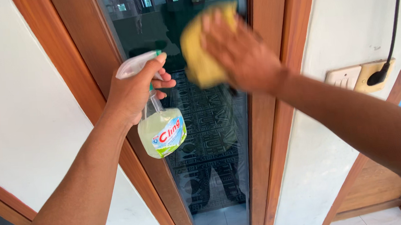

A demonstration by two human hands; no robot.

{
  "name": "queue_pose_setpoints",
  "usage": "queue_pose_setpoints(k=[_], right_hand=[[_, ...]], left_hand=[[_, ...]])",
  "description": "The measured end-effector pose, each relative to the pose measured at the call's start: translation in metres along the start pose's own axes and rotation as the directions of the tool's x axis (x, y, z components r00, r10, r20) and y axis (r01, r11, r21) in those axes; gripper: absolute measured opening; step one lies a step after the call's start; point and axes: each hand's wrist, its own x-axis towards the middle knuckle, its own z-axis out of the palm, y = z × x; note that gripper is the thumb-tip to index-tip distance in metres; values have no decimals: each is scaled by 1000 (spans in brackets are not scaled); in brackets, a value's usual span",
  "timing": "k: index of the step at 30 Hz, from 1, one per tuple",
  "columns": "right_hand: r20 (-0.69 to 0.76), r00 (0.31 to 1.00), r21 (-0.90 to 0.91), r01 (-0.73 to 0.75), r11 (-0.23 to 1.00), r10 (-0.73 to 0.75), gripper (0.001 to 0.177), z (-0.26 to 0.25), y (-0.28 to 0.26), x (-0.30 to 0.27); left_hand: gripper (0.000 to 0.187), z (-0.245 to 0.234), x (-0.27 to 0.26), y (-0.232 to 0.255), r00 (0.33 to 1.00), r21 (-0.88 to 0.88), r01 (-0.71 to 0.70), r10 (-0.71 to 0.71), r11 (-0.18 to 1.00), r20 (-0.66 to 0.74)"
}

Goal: The person cleans the glass pane and wooden frame of a door by wiping them with a cloth while holding a spray bottle.

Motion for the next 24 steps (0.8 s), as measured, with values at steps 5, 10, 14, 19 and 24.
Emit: queue_pose_setpoints(k=[5,10,14,19,24], right_hand=[[126,905,341,345,875,-406,86,8,-22,-86],[141,926,204,318,926,-349,80,18,0,-122],[152,960,192,206,960,-236,81,21,21,-131],[-207,971,337,-42,941,118,76,13,59,-105],[-243,943,352,-131,927,225,45,-18,92,-32]], left_hand=[[30,0,5,20,997,-30,-70,71,997,39],[32,3,20,48,952,-88,-283,290,955,94],[32,12,32,60,954,-72,-292,295,954,46],[33,7,39,56,949,-65,-314,315,947,10],[33,-17,37,48,962,-49,-269,271,962,31]])
